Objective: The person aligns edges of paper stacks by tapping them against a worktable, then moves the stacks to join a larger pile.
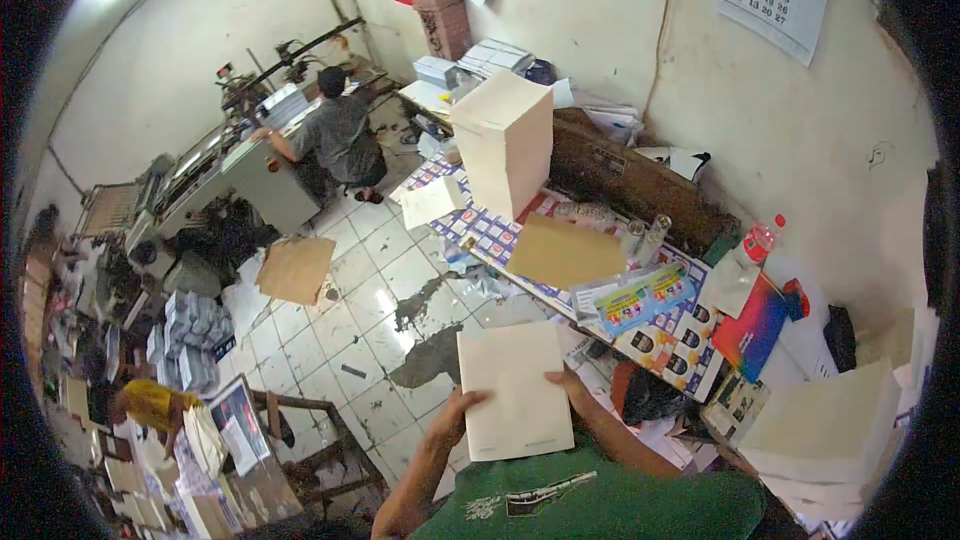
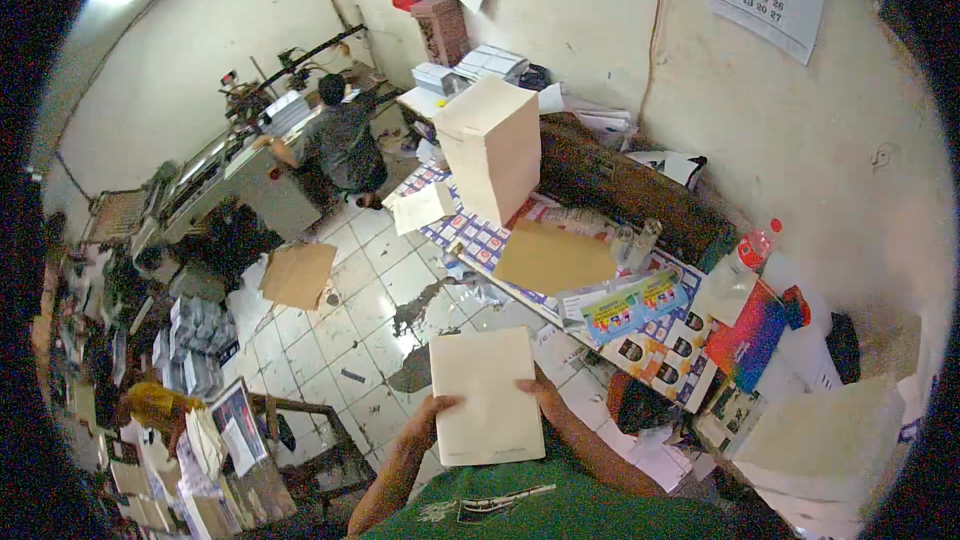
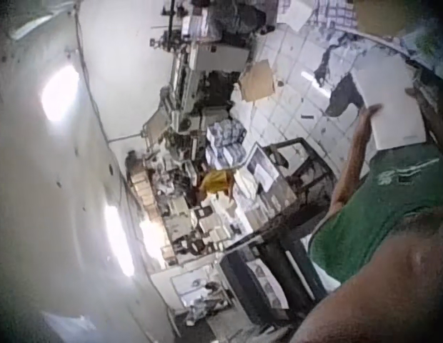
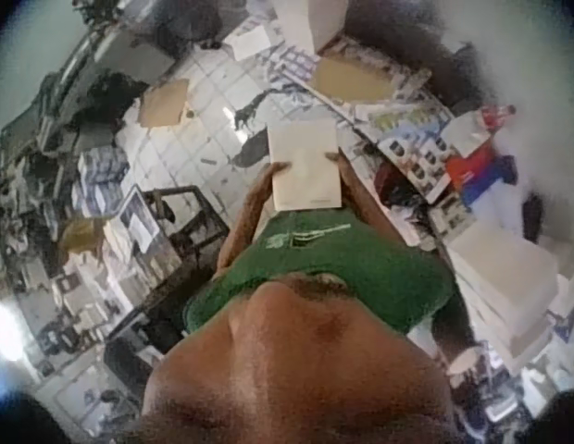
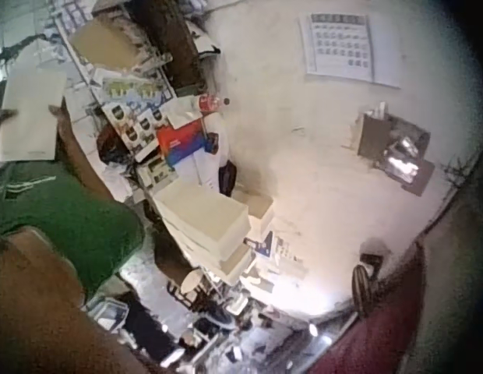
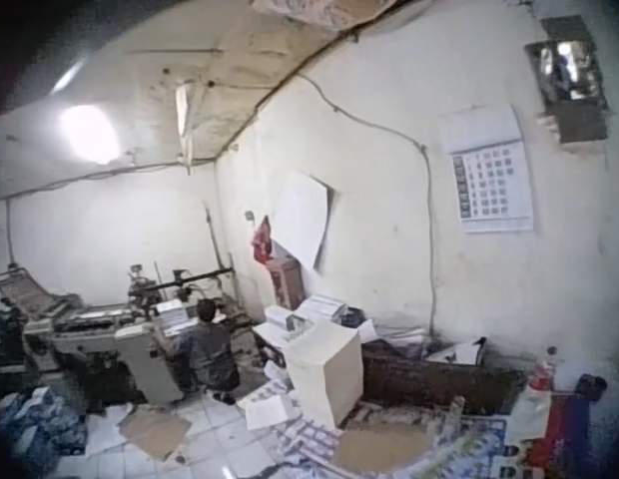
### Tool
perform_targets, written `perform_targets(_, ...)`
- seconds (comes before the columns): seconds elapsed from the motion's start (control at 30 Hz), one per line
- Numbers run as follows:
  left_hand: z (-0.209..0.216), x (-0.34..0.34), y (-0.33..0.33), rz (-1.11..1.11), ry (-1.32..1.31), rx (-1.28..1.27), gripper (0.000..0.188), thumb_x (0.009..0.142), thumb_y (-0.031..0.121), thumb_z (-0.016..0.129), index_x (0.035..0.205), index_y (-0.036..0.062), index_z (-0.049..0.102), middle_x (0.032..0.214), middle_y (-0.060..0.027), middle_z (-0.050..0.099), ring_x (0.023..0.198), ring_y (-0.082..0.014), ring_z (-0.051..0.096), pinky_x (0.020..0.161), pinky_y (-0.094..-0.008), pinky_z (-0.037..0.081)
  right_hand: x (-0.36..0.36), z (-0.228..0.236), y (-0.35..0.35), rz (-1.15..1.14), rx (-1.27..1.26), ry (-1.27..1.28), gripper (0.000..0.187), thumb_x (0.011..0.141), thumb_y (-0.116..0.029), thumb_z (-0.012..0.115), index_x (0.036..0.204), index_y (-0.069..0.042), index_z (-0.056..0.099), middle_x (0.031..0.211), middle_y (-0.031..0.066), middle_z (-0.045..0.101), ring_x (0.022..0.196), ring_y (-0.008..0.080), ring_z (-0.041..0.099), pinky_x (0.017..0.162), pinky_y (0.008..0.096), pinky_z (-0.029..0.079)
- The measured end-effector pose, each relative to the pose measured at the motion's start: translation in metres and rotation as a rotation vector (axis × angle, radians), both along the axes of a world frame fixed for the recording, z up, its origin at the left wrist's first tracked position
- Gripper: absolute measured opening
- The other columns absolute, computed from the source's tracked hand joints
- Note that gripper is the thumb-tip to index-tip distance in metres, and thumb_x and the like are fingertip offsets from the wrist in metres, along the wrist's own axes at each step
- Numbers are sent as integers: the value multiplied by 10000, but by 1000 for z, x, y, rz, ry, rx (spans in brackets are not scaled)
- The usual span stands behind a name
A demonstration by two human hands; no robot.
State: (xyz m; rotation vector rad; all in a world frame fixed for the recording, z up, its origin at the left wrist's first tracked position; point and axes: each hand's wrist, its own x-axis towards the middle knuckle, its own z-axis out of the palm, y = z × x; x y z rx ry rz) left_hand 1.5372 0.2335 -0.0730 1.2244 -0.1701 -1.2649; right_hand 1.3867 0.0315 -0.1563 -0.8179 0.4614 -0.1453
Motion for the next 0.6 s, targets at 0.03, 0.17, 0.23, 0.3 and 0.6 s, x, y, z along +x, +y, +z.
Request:
perform_targets(0.03, -6, 23, -12, -19, 33, 10, 543, 816, 288, 617, 1229, -46, 501, 1094, -137, 617, 976, -211, 619, 841, -345, 513, 19, -1, -9, -22, -21, 10, 682, 845, -208, 611, 1434, -54, 304, 1281, 139, 532, 1143, 232, 538, 966, 373, 445)
perform_targets(0.17, -27, 110, -52, -35, 96, 47, 508, 824, 297, 611, 1182, -58, 546, 1067, -136, 634, 965, -214, 627, 845, -348, 516, 98, -12, -44, -73, -99, -36, 656, 819, -270, 620, 1363, -5, 365, 1262, 144, 533, 1094, 257, 575, 918, 378, 486)
perform_targets(0.23, -38, 154, -71, 29, 72, 41, 507, 829, 304, 607, 1176, -62, 553, 1062, -140, 639, 946, -216, 634, 832, -349, 521, 143, -6, -58, -111, -172, 8, 636, 824, -269, 612, 1360, -17, 380, 1256, 133, 537, 1082, 250, 574, 931, 366, 468)
perform_targets(0.3, -61, 191, -84, 141, 54, 34, 516, 836, 313, 600, 1184, -64, 550, 1065, -145, 640, 921, -222, 642, 812, -350, 528, 190, 2, -77, -96, -214, 31, 623, 828, -277, 607, 1357, -27, 393, 1257, 124, 535, 1082, 243, 566, 943, 357, 450)
perform_targets(0.6, -64, 325, -173, -60, 187, 115, 533, 867, 345, 554, 1258, -15, 515, 1204, -157, 592, 1067, -265, 601, 914, -390, 500, 307, 2, -133, -273, -358, 110, 616, 785, -229, 668, 1325, -41, 439, 1226, 102, 550, 1091, 225, 524, 924, 359, 443)
